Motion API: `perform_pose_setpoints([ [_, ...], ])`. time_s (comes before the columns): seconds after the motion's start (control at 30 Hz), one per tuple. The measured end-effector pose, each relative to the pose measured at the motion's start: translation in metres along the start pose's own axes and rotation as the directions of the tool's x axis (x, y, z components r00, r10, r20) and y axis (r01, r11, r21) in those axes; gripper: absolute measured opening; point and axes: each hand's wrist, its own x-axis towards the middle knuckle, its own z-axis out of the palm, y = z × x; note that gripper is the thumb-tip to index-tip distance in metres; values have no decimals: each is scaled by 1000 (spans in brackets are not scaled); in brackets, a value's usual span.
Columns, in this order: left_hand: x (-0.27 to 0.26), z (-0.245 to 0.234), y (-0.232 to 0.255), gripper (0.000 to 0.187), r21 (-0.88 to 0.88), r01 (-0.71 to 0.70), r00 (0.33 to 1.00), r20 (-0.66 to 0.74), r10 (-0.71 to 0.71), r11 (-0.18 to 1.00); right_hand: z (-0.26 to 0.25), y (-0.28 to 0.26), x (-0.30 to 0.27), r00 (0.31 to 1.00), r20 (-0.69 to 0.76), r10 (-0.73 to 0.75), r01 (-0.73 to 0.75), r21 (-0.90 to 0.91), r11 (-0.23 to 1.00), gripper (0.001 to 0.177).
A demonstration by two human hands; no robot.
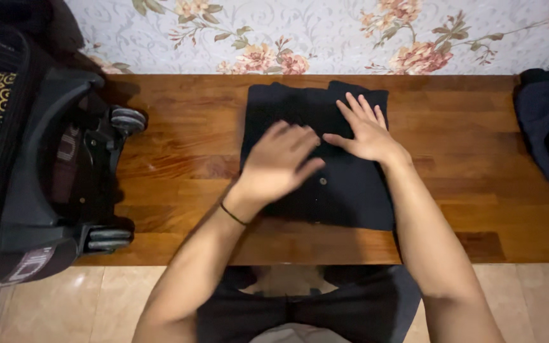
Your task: The person folds a black shirt with decorative patterns on a wooden surface and places it into a suitcase with other packed items.
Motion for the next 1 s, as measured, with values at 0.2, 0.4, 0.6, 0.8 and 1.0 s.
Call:
perform_pose_setpoints([
  [0.2, -4, 39, 26, 72, -63, -23, 986, 165, 33, 998, 9, 10, 3, 997, -50, -50, 49, -18, 999, 91],
  [0.4, -12, 49, 24, 99, 16, 45, 931, 361, -48, 999, 6, 2, 4, 998, -63, 10, -11, -15, 1000, 82],
  [0.6, -12, 47, 23, 106, 18, 21, 931, 363, -26, 1000, -3, -4, -2, 927, -339, -158, 167, -3, 986, 54],
  [0.8, -9, 39, 21, 105, -67, 76, 906, 421, -41, 995, -12, -5, -3, 840, -541, -47, 181, 197, 964, 21],
  [1.0, -9, 41, 7, 92, -261, 250, 921, 361, -146, 933, -18, 34, 5, 705, -676, 217, 129, 423, 897, 17],
])
